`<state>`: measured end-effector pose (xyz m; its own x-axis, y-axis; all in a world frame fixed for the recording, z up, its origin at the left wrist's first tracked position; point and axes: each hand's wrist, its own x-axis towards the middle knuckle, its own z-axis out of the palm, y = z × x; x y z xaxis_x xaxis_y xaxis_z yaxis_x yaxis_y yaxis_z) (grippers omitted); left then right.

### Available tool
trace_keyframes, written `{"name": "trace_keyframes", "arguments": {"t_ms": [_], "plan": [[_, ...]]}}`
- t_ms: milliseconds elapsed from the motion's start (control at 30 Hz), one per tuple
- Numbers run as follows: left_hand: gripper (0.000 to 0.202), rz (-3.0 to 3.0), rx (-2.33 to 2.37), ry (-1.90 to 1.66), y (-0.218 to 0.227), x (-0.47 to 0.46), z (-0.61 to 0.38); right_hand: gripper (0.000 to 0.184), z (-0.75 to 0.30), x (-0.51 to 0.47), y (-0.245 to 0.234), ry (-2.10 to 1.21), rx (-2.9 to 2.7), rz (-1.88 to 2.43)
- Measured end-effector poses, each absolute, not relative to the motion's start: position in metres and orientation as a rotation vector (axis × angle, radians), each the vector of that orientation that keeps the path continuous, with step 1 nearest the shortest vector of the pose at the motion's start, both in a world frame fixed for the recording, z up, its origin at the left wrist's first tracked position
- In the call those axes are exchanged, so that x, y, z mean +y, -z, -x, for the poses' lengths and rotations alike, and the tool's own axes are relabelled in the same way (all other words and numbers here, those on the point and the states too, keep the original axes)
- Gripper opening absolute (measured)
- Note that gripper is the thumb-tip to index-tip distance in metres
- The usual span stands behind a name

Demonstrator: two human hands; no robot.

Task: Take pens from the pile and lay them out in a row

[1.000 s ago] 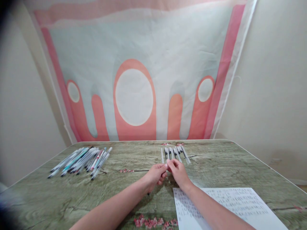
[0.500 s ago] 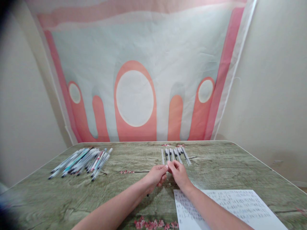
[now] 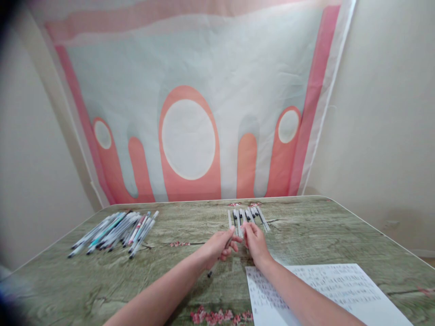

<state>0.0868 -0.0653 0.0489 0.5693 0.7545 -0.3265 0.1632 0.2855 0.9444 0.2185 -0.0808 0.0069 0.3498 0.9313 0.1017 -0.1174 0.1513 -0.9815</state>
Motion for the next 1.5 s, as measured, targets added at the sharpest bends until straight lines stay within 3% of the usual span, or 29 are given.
{"name": "trace_keyframes", "arguments": {"t_ms": [233,500,767,1033,1500], "plan": [[0.034,-1.365,1.006,-0.698,-0.043,-0.054,-0.086,0.04,-0.218,-0.08,-0.003,-0.865,-1.113,1.206],[0.037,-1.411,1.011,-0.807,-0.037,-0.058,-0.089,0.041,-0.217,-0.084,-0.009,-0.739,-1.271,1.246],[0.041,-1.372,0.982,-0.786,-0.031,-0.033,-0.089,0.047,-0.217,-0.079,-0.005,-0.891,-1.063,1.151],[0.022,-1.84,1.531,-0.799,-0.024,0.05,-0.092,0.048,-0.218,-0.079,-0.005,-0.925,-1.033,1.127],[0.021,-2.028,1.632,-0.585,0.002,0.096,-0.113,0.046,-0.219,-0.076,-0.002,-0.961,-1.019,1.124]]}}
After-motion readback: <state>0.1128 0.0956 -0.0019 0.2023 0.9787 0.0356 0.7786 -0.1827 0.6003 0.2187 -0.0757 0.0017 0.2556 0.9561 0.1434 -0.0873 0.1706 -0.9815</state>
